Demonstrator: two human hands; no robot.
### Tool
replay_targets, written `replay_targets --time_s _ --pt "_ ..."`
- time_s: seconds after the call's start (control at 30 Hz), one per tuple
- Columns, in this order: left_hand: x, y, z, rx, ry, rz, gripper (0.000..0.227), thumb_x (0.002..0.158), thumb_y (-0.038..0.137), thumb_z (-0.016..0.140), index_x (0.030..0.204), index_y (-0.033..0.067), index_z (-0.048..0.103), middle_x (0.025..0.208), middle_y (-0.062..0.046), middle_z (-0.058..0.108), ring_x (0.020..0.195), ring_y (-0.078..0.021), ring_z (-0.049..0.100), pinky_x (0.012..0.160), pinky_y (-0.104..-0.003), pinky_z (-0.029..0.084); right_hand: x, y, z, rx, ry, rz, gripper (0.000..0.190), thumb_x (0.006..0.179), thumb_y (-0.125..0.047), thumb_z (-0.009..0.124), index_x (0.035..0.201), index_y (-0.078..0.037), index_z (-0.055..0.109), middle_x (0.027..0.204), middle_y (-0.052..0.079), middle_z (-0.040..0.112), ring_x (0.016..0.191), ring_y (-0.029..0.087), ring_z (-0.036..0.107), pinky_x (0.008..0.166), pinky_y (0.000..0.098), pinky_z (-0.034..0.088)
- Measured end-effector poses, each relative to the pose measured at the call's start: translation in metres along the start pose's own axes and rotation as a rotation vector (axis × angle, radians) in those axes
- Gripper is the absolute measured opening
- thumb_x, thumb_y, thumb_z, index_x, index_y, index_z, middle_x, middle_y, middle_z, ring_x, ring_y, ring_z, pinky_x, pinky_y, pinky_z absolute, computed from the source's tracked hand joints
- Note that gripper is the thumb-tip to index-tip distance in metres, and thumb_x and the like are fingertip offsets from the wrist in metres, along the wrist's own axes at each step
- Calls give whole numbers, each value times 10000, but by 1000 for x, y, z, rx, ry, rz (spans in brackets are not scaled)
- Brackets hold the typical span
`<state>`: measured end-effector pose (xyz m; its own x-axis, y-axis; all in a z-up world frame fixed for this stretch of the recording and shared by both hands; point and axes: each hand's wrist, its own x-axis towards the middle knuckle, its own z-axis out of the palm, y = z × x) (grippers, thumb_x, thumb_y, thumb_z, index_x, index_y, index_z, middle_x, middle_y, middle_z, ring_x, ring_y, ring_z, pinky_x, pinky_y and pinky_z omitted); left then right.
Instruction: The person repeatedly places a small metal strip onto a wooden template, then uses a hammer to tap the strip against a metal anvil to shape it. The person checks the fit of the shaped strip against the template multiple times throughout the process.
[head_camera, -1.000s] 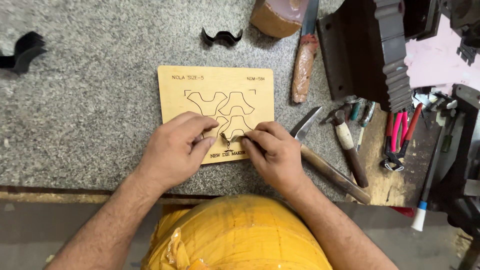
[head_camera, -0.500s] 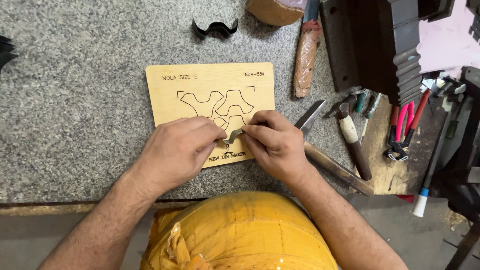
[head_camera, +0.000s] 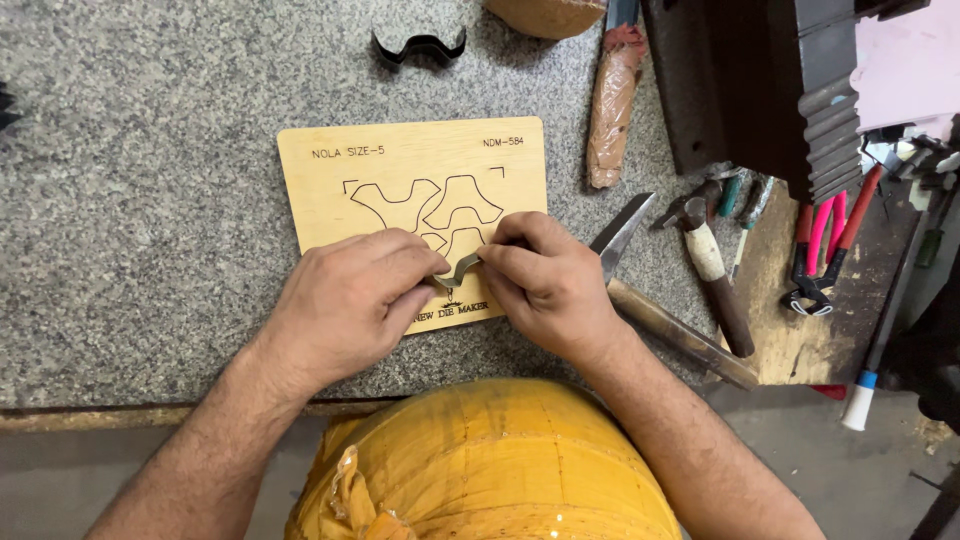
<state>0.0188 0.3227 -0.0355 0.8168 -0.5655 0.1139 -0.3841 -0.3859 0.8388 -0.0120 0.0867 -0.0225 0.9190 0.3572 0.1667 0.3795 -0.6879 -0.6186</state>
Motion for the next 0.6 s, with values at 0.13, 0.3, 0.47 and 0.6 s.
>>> replay_targets --time_s 0.13,0.3,0.47,0.6 --pt "1 1 5 65 0 39 195 809 163 793 979 101 718 924 -30 707 815 -246 704 669 -375 567 0 0 0 12 -7 2 167 876 17 773 1031 -29 729 1068 118 660 886 246 707 744 323 572" --pt "5 2 11 138 28 104 91 807 96 759 895 102 734 893 -12 703 816 -225 691 665 -365 560 1 -1 -2 37 -17 -3 164 890 6 773 1044 -24 725 1080 121 656 914 255 703 756 329 578" --pt "8 3 14 166 -13 71 83 797 84 765 875 101 740 864 3 715 750 -210 665 626 -355 548 1 -2 -11 43 -48 62 283 861 -61 807 1120 -50 693 1162 141 635 990 263 706 804 333 600" --pt "10 3 15 191 -30 43 82 783 77 766 853 112 741 851 5 718 749 -212 661 634 -359 552 -1 1 -18 47 -51 79 356 858 -48 800 1191 -65 673 1215 137 630 1008 252 699 838 339 602"
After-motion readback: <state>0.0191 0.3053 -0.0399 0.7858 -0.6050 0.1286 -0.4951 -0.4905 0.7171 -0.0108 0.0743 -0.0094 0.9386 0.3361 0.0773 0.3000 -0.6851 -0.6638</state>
